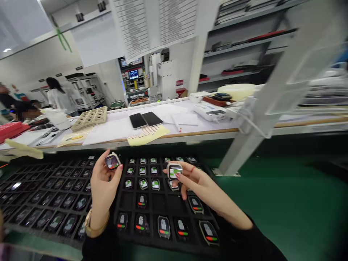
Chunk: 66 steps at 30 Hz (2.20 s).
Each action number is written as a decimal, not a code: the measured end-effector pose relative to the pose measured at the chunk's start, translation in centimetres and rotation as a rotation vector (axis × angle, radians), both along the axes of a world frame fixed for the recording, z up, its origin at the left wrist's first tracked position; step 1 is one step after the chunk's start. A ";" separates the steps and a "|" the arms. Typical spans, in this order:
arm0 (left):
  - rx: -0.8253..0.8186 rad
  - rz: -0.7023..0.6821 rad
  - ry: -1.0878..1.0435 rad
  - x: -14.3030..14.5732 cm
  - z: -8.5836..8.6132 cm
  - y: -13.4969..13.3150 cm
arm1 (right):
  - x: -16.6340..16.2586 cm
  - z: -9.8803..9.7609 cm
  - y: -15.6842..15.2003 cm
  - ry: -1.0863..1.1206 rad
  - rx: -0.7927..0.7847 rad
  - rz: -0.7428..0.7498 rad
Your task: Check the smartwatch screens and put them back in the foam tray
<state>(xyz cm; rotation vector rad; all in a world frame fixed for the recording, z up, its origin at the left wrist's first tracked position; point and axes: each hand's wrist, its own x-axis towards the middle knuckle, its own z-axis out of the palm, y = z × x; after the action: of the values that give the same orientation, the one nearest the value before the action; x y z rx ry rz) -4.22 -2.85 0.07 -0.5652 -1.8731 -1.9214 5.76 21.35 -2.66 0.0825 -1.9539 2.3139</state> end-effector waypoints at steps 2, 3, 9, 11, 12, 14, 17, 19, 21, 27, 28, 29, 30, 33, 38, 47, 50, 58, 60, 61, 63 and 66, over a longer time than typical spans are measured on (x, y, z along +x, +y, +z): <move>0.004 0.008 0.013 0.4 0.2 -0.9 | 0.3 -0.3 -0.2 -0.022 0.057 -0.018; 0.005 0.016 0.025 0.7 0.3 -1.3 | 0.5 -0.4 -0.2 -0.033 0.087 -0.023; 0.003 0.144 0.081 0.7 1.5 -4.1 | 0.4 -0.8 0.3 -0.160 0.190 -0.001; 0.007 0.185 0.114 0.4 2.0 -5.1 | 0.0 -1.4 0.7 -0.165 0.195 0.031; 0.009 0.201 0.132 0.2 2.2 -5.5 | -0.3 -1.9 0.9 -0.156 0.200 0.047; 0.002 0.231 0.164 -0.1 2.6 -6.2 | -0.8 -3.0 1.3 -0.133 0.216 0.077; -0.030 0.270 0.192 -0.4 3.1 -7.0 | -1.1 -4.7 1.7 -0.082 0.212 0.046; -0.038 0.284 0.207 -0.4 3.3 -7.4 | -1.1 -5.7 1.8 -0.073 0.196 0.015; -0.029 0.288 0.224 -0.4 3.5 -7.8 | -1.0 -6.5 2.0 -0.086 0.200 0.026; -0.010 0.269 0.247 -0.7 3.8 -8.3 | -1.0 -7.6 2.4 -0.101 0.171 0.015; -0.013 0.269 0.246 -0.7 3.7 -8.3 | -1.1 -7.4 2.4 -0.119 0.157 0.031; -0.015 0.271 0.246 -0.8 3.7 -8.1 | -1.1 -7.1 2.4 -0.132 0.148 0.055; -0.017 0.274 0.246 -0.8 3.6 -7.9 | -1.1 -6.7 2.3 -0.141 0.146 0.087; -0.040 0.277 0.239 -0.8 3.4 -6.8 | -0.8 -5.0 1.5 -0.126 0.166 0.165; -0.074 0.193 0.252 -1.1 3.9 -4.0 | 0.2 -2.2 -0.3 -0.123 0.213 0.151; -0.104 0.048 0.293 -2.3 5.5 -0.4 | 1.3 -1.6 -0.4 -0.136 0.219 0.121; -0.092 0.024 0.295 -2.4 5.5 0.3 | 1.5 -1.6 -0.2 -0.159 0.211 0.100; -0.126 0.045 0.282 -2.5 5.3 1.1 | 1.5 -1.5 0.0 -0.114 0.207 0.085; -0.131 0.052 0.271 -2.6 5.3 1.1 | 1.5 -1.4 0.0 -0.117 0.200 0.085; -0.131 0.051 0.267 -2.6 5.3 1.1 | 1.5 -1.4 -0.1 -0.117 0.197 0.085; -0.125 0.040 0.268 -2.6 5.3 1.1 | 1.5 -1.3 -0.1 -0.117 0.193 0.089; -0.114 0.033 0.281 -2.7 5.2 1.1 | 1.3 -1.4 -0.2 -0.101 0.183 0.103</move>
<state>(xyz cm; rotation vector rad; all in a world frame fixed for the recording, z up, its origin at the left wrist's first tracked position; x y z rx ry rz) -6.92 -1.76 5.29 -0.7899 -1.8043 -1.6256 7.07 21.14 -4.02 0.0848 -2.2585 2.2349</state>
